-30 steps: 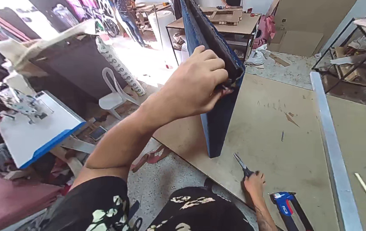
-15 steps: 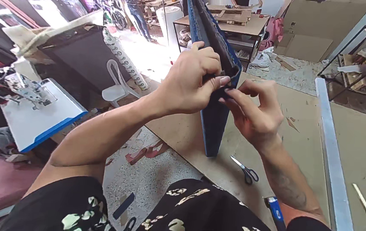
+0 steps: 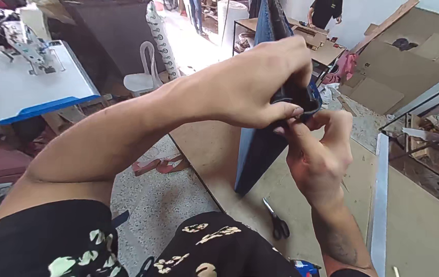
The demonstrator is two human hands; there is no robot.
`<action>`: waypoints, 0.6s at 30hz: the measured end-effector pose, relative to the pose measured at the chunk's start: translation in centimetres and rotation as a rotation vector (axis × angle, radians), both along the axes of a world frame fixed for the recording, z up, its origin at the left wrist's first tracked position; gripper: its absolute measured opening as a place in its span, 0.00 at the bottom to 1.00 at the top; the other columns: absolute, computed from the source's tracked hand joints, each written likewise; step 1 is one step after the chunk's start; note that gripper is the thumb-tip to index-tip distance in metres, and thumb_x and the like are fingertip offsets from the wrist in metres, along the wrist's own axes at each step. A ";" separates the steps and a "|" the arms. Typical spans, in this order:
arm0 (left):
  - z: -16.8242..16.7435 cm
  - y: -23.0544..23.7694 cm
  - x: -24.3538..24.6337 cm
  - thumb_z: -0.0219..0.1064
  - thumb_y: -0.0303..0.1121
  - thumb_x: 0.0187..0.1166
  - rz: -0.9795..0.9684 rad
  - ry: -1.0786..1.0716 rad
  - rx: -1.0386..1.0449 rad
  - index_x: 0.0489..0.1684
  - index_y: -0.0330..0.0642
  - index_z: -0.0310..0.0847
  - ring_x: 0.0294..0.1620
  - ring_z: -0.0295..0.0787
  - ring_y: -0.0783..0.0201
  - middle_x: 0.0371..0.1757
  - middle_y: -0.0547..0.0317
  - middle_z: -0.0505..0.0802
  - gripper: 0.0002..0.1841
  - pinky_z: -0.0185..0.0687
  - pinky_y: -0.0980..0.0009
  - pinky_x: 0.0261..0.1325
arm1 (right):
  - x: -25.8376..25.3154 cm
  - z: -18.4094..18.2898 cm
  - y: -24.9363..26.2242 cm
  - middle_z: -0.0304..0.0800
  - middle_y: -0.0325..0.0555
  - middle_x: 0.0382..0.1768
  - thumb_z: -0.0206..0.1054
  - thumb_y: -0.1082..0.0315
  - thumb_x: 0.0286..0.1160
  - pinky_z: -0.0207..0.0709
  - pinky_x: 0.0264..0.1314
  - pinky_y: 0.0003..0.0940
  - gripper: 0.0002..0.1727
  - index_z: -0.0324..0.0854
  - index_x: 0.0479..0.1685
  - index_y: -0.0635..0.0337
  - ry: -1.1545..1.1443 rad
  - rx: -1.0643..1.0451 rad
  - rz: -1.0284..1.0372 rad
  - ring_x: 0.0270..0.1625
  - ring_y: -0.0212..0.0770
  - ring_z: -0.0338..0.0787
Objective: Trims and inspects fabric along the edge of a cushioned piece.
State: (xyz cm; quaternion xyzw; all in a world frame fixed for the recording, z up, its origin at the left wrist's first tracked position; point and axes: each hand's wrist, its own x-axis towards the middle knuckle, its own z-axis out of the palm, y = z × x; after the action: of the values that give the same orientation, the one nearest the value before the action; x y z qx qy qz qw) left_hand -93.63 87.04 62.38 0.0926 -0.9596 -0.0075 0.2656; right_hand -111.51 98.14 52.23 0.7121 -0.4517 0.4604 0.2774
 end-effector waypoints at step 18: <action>-5.9 1.8 2.3 0.71 0.35 0.81 -0.106 0.199 -0.305 0.44 0.41 0.93 0.82 0.73 0.39 0.69 0.47 0.89 0.08 0.59 0.33 0.85 | -2.0 0.7 -1.4 0.77 0.51 0.42 0.74 0.70 0.75 0.75 0.55 0.37 0.03 0.89 0.39 0.61 0.111 -0.018 0.188 0.51 0.46 0.79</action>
State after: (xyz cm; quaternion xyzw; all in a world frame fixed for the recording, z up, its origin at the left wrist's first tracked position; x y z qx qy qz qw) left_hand -91.32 88.85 56.43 -0.0005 -0.9221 0.1152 0.3695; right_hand -113.49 96.74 52.91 0.7731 -0.3626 0.4484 0.2640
